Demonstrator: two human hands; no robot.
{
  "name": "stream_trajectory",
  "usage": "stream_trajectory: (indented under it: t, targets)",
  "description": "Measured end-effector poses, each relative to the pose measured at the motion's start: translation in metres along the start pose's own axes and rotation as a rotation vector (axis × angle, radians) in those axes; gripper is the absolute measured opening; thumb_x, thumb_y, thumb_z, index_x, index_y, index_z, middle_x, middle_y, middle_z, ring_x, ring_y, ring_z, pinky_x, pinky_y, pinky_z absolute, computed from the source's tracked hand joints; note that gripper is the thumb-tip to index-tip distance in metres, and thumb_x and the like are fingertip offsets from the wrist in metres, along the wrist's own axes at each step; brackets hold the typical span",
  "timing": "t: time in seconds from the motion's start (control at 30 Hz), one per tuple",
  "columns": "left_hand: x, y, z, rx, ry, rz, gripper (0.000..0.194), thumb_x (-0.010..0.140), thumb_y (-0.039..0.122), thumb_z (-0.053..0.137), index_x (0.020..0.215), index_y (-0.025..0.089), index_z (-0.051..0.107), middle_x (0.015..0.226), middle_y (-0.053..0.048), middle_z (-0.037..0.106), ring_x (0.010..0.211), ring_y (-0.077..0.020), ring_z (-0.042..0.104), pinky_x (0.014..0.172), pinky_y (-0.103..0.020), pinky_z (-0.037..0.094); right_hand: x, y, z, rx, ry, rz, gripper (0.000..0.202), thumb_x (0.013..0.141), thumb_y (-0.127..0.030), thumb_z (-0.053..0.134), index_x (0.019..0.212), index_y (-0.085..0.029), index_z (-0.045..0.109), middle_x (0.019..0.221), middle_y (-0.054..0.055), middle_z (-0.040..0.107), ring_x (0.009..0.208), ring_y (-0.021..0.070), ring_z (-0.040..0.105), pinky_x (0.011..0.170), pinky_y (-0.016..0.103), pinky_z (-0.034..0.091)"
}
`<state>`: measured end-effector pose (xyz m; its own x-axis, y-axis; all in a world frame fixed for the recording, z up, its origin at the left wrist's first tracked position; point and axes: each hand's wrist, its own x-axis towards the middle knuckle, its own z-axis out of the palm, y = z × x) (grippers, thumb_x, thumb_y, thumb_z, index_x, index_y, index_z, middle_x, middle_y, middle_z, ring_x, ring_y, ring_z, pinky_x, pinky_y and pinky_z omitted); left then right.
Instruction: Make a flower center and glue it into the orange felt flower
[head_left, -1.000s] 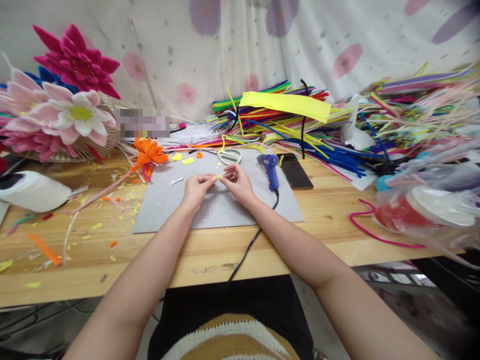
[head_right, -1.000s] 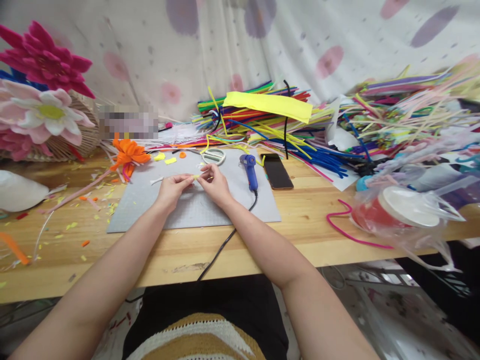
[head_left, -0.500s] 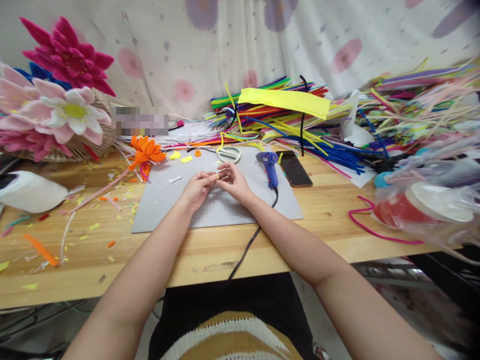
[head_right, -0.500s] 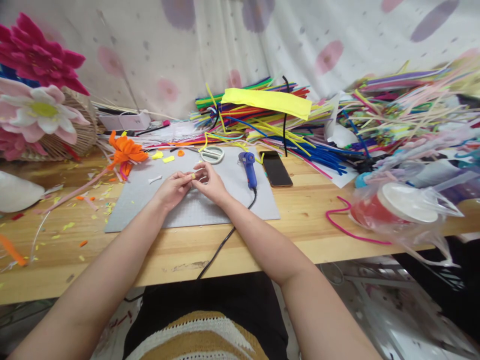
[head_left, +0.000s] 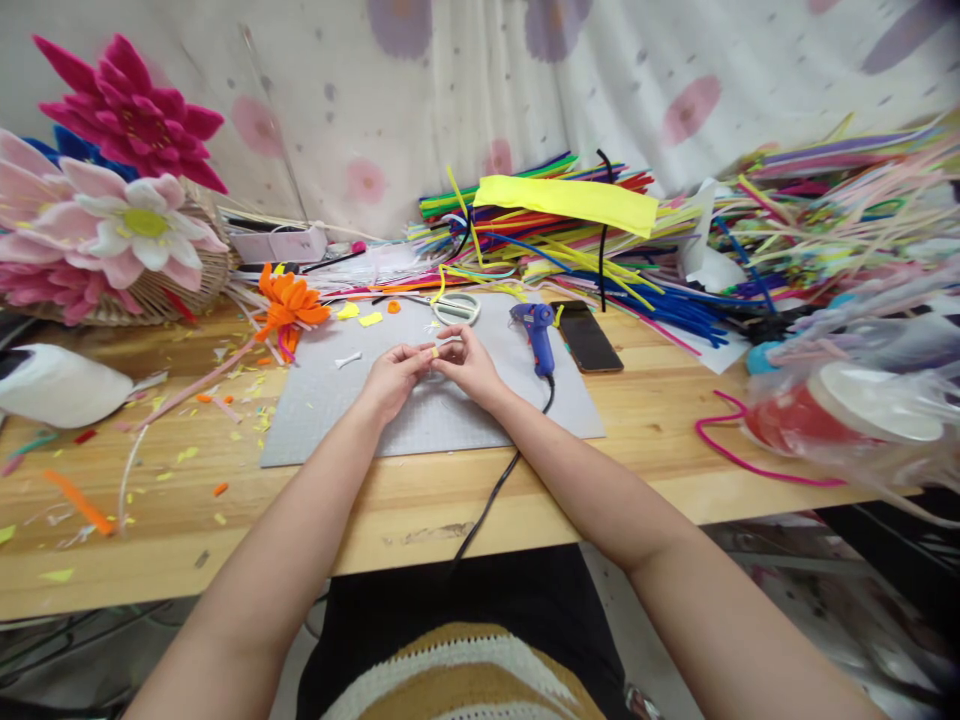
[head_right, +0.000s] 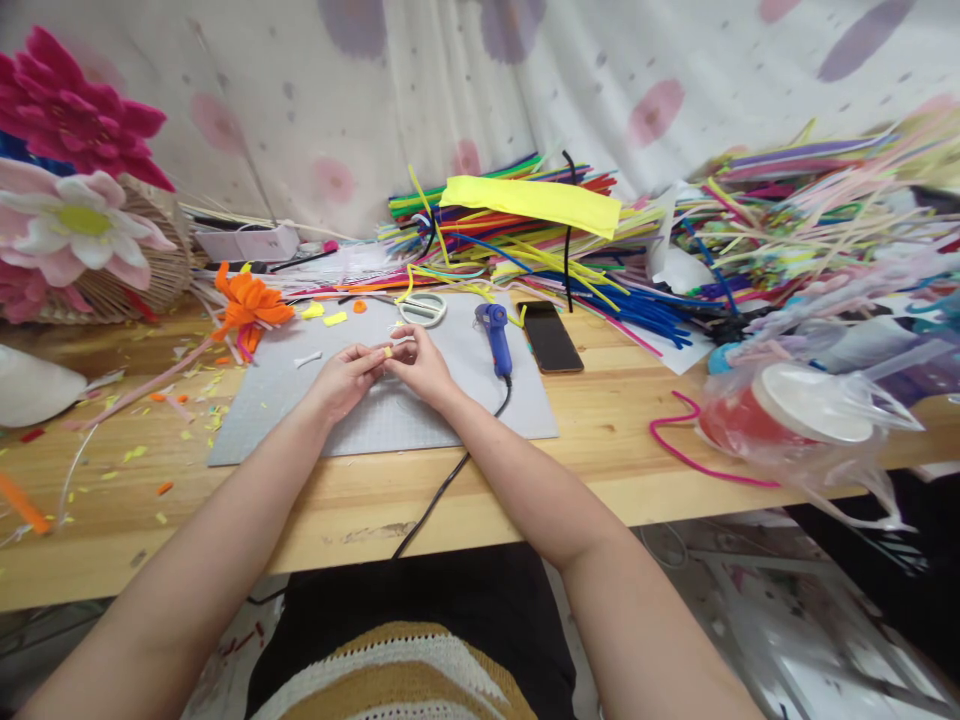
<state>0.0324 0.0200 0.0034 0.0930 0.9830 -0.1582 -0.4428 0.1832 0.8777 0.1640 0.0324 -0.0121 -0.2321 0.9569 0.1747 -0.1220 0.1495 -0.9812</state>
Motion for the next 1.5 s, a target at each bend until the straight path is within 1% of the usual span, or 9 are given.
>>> stream_trajectory:
  t: [0.13,0.27,0.4,0.5,0.67,0.87,1.1,1.3,1.5]
  targets:
    - [0.0,0.001,-0.001,-0.023,-0.023,0.004,0.031,0.049,0.012,0.079,0.051,0.013,0.048,0.089,-0.005,0.066,0.083,-0.0153,0.065,0.078,-0.029,0.046,-0.001,0.0,0.001,-0.023,0.0,0.004,0.044,0.06,-0.031,0.07,0.091,-0.023,0.041,0.067,-0.007,0.059,0.063,0.0101,0.056,0.067,0.028,0.045]
    - [-0.001,0.001,0.0,-0.007,-0.024,0.011,0.032,0.051,0.013,0.078,0.051,0.013,0.046,0.088,-0.006,0.067,0.081,-0.0152,0.065,0.076,-0.028,0.046,0.0,0.001,0.002,-0.008,0.012,0.026,0.043,0.058,-0.032,0.071,0.088,-0.022,0.042,0.065,-0.008,0.058,0.061,0.0095,0.055,0.065,0.027,0.044]
    - [-0.002,0.001,0.002,0.03,0.012,-0.025,0.024,0.056,0.02,0.079,0.058,0.013,0.056,0.075,-0.004,0.067,0.072,-0.0121,0.063,0.077,-0.029,0.047,0.002,0.001,0.0,0.013,0.05,0.053,0.044,0.056,-0.034,0.072,0.086,-0.022,0.042,0.065,-0.008,0.058,0.061,0.0091,0.055,0.064,0.026,0.043]
    - [-0.001,0.0,0.002,0.032,0.021,-0.032,0.02,0.058,0.025,0.078,0.064,0.013,0.064,0.073,-0.004,0.067,0.071,-0.0121,0.062,0.079,-0.03,0.048,0.003,0.002,-0.003,0.021,0.073,0.07,0.046,0.055,-0.036,0.072,0.086,-0.022,0.042,0.065,-0.008,0.057,0.061,0.0088,0.054,0.064,0.026,0.043]
    - [0.001,-0.004,0.001,0.094,0.08,0.03,0.023,0.053,0.026,0.081,0.067,0.013,0.068,0.075,-0.005,0.069,0.07,-0.0135,0.063,0.077,-0.03,0.048,0.004,0.002,-0.004,0.005,0.073,0.083,0.045,0.055,-0.034,0.072,0.086,-0.022,0.042,0.064,-0.008,0.057,0.059,0.0085,0.053,0.062,0.025,0.042]
    - [0.006,-0.009,0.002,0.138,0.174,0.071,0.028,0.046,0.031,0.082,0.06,0.014,0.065,0.064,-0.003,0.067,0.061,-0.0123,0.06,0.071,-0.029,0.049,0.004,0.0,-0.004,0.039,0.089,0.079,0.034,0.062,-0.031,0.063,0.087,-0.022,0.043,0.063,-0.008,0.057,0.061,0.0093,0.053,0.062,0.025,0.042]
    - [0.005,-0.007,0.001,0.073,0.157,0.075,0.024,0.046,0.024,0.082,0.058,0.013,0.064,0.066,-0.002,0.065,0.06,-0.01,0.057,0.071,-0.028,0.046,0.002,-0.002,-0.003,0.036,0.037,0.038,0.041,0.06,-0.033,0.068,0.09,-0.022,0.042,0.069,-0.006,0.059,0.064,0.0097,0.057,0.066,0.026,0.043]
    - [0.0,0.0,0.005,0.004,0.133,0.026,0.024,0.042,0.016,0.081,0.05,0.013,0.059,0.07,-0.002,0.065,0.066,-0.0105,0.058,0.072,-0.026,0.045,0.003,0.0,-0.002,-0.004,0.056,0.033,0.041,0.059,-0.034,0.068,0.089,-0.022,0.042,0.067,-0.007,0.058,0.064,0.0099,0.056,0.063,0.026,0.042]
    - [0.001,0.0,0.005,-0.012,0.163,0.04,0.019,0.043,0.01,0.076,0.047,0.013,0.058,0.072,-0.002,0.064,0.067,-0.0101,0.059,0.073,-0.026,0.046,0.003,0.0,0.0,0.003,0.042,0.024,0.042,0.058,-0.033,0.068,0.089,-0.022,0.042,0.067,-0.007,0.058,0.065,0.0099,0.056,0.064,0.026,0.042]
